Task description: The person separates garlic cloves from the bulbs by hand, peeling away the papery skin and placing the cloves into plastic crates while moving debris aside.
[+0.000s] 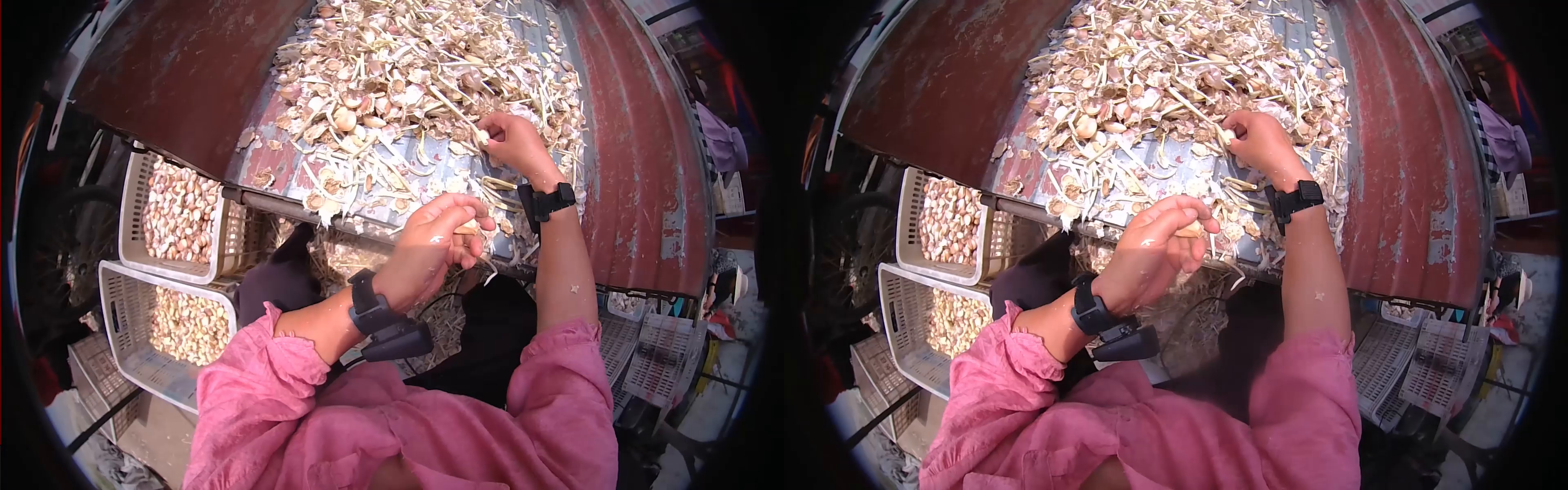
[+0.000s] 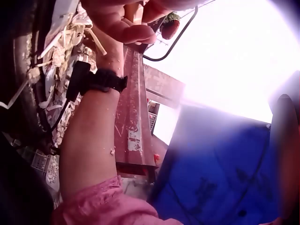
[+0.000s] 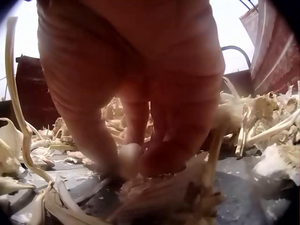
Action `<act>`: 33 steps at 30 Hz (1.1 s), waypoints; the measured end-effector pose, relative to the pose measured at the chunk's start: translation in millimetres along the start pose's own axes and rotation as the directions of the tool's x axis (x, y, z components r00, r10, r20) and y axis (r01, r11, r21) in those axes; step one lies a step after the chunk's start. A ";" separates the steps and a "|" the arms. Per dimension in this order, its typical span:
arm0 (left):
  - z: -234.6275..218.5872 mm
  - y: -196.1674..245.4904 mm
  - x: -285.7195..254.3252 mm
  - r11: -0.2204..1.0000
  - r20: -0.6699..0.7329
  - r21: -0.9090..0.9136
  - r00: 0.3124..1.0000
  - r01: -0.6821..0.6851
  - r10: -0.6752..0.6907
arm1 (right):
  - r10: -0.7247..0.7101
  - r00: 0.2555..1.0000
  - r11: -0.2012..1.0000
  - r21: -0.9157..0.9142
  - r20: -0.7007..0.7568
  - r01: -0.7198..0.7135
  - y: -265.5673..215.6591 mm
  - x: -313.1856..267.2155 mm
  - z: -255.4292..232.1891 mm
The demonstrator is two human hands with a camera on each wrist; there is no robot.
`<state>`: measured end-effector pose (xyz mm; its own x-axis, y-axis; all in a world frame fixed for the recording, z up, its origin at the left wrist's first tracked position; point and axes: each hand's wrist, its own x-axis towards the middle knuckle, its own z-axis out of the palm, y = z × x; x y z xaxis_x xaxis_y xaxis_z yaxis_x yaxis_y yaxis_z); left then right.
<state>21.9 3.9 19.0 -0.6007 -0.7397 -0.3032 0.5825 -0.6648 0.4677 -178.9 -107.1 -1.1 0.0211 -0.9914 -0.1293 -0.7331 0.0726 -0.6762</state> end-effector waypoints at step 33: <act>-5.1 -10.1 13.8 0.988 0.033 0.085 0.992 -0.125 0.123 | -0.824 0.446 0.120 0.660 -0.350 0.741 -117.2 -189.3 -46.2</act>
<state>10.5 -0.1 5.8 -0.5422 -0.8120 -0.2160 0.6045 -0.5555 0.5709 -128.3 67.0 136.2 0.3753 -0.5399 0.7535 0.3765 -0.6540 -0.6561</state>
